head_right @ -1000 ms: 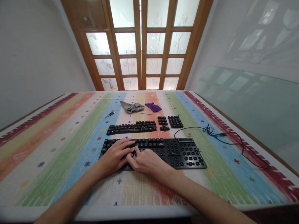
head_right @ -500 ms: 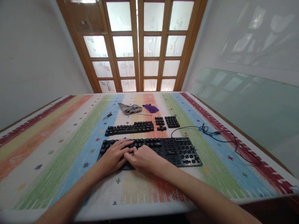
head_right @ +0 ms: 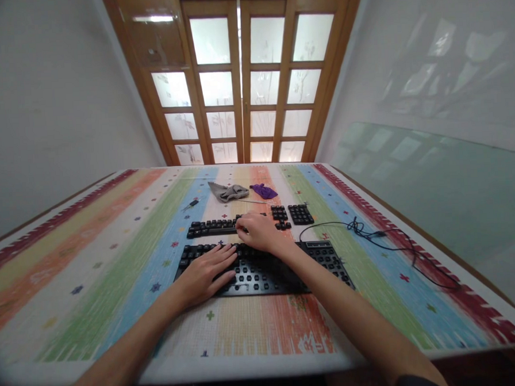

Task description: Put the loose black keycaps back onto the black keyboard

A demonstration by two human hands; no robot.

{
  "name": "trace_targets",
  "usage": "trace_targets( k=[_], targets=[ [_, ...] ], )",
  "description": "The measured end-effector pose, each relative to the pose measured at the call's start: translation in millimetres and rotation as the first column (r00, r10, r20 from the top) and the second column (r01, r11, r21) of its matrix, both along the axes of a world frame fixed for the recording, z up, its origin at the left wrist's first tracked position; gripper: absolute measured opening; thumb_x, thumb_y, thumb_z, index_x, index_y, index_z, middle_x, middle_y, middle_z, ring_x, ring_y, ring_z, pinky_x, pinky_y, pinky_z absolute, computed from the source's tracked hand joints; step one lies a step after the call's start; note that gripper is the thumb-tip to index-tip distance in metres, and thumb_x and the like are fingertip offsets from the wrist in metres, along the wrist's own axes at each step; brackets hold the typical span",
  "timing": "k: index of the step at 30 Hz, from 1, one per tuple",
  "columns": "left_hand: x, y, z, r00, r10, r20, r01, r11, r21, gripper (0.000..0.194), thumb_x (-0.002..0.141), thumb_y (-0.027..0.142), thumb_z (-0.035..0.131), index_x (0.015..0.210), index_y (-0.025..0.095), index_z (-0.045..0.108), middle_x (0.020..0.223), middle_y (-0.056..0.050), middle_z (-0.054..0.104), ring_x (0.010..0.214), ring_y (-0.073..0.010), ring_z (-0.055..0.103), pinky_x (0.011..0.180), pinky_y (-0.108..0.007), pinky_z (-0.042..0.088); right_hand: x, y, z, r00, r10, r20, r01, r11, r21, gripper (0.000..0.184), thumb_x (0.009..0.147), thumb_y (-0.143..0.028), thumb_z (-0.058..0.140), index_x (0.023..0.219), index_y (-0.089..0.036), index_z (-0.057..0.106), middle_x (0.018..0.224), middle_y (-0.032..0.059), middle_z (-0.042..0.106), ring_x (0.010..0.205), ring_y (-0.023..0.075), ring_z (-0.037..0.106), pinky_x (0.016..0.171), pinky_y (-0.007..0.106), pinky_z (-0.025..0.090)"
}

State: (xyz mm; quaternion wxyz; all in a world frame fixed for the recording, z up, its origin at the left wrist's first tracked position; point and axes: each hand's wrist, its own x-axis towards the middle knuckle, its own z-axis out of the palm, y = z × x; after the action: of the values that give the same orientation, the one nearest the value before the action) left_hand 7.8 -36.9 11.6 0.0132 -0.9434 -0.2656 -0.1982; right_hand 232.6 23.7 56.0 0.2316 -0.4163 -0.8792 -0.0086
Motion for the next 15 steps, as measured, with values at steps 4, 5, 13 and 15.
trace_targets(
  k=[4, 5, 13, 15],
  targets=[
    [0.6, 1.1, -0.1, 1.0, 0.003, -0.019, -0.003, 1.0, -0.011, 0.044, 0.107, 0.039, 0.037, 0.138, 0.013, 0.055, 0.147, -0.013, 0.054, 0.141, -0.0226, 0.046, 0.12, -0.045, 0.035, -7.7, 21.3, -2.1, 0.996, -0.087, 0.011, 0.087, 0.992, -0.086, 0.013, 0.087, -0.014, 0.061, 0.089, -0.015, 0.074, 0.094, 0.0094, 0.074, 0.094, 0.0218, 0.065, 0.085, 0.03, 0.046],
    [0.5, 1.3, -0.1, 1.0, 0.003, -0.019, -0.003, 1.0, -0.016, 0.045, 0.107, 0.039, 0.036, 0.138, 0.013, 0.056, 0.146, -0.013, 0.054, 0.14, -0.0223, 0.046, 0.12, -0.045, 0.035, -9.0, 27.3, -2.8, 0.994, -0.105, 0.008, 0.105, 0.989, -0.106, 0.013, 0.086, -0.014, 0.062, 0.089, -0.015, 0.074, 0.095, 0.0091, 0.075, 0.094, 0.0216, 0.065, 0.086, 0.03, 0.046],
    [1.8, 0.3, 3.0, 0.998, 0.004, -0.055, -0.007, 0.998, -0.056, 0.045, 0.106, 0.042, 0.039, 0.138, 0.015, 0.056, 0.148, -0.013, 0.052, 0.141, -0.0233, 0.045, 0.12, -0.046, 0.034, -12.0, 65.0, -9.2, 0.981, -0.19, 0.022, 0.192, 0.967, -0.17, 0.017, 0.085, -0.014, 0.062, 0.09, -0.016, 0.077, 0.1, 0.0091, 0.076, 0.096, 0.0221, 0.067, 0.089, 0.03, 0.047],
    [3.0, -0.5, 4.2, 0.997, 0.016, -0.069, -0.021, 0.997, -0.07, 0.046, 0.106, 0.043, 0.04, 0.138, 0.014, 0.056, 0.148, -0.014, 0.051, 0.142, -0.0244, 0.044, 0.12, -0.046, 0.033, -13.1, 69.8, -10.8, 0.978, -0.204, 0.031, 0.206, 0.961, -0.184, 0.017, 0.085, -0.014, 0.062, 0.091, -0.016, 0.078, 0.1, 0.0091, 0.077, 0.097, 0.0216, 0.067, 0.09, 0.029, 0.047]
  ],
)
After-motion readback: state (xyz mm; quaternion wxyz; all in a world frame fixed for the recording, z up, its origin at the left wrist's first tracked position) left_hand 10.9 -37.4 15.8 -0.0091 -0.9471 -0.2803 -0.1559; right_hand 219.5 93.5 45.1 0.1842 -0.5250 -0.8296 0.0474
